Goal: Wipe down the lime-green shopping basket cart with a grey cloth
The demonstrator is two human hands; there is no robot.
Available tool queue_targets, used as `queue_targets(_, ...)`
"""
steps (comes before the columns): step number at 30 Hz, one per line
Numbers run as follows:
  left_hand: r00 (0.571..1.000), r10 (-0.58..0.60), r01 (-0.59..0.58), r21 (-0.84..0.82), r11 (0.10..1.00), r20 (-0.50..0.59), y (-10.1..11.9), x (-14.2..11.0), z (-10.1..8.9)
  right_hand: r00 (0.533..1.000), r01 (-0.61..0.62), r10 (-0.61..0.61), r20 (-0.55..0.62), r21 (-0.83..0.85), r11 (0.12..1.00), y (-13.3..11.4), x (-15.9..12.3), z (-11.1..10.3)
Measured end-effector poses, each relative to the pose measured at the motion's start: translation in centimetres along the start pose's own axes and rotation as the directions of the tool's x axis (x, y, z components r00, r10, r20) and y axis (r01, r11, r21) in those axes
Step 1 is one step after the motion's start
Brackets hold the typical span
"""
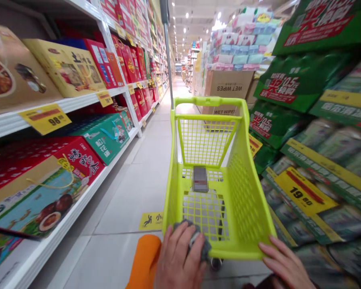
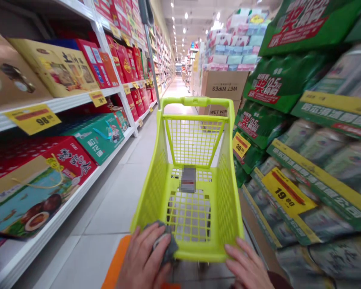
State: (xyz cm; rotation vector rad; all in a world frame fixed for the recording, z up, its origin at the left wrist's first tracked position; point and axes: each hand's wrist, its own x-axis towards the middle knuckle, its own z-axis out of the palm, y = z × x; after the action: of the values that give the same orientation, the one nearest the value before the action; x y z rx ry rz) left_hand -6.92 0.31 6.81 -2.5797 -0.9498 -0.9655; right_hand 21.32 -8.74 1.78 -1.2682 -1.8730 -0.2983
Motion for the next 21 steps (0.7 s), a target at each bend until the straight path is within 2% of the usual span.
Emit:
queue_targets(2,0.997,-0.067,0.066,-0.013,0.998,-0.029,1.0,2.0,0.0,0.998,-0.054,0.054,0.014,0.007,0.999,-1.5,2.8,-0.5)
queue_targets(5,0.993,-0.107,0.110,-0.064,0.992,0.045,3.4,4.2,1.0,0.995,-0.097,0.097,-0.003,0.011,0.995,-2.9,5.4,-0.4)
queue_targets(9,0.987,-0.059,0.078,-0.123,0.989,0.152,7.4,7.2,3.3,0.990,-0.141,0.141,-0.025,0.013,0.990,-2.6,5.8,0.4)
queue_targets(13,0.985,-0.084,0.094,-0.059,0.994,0.152,10.1,9.4,5.5,0.981,-0.188,0.188,-0.037,0.011,0.982,-1.0,6.2,0.3)
queue_targets(17,0.987,-0.022,0.023,-0.006,1.000,0.159,9.9,9.9,6.4,0.987,-0.149,0.153,0.051,-0.077,0.986,0.9,8.6,-0.9)
queue_targets(21,0.977,0.085,-0.094,0.037,0.995,0.197,7.8,9.0,5.6,0.981,-0.026,0.062,0.185,-0.193,0.981,1.8,10.2,-1.3)
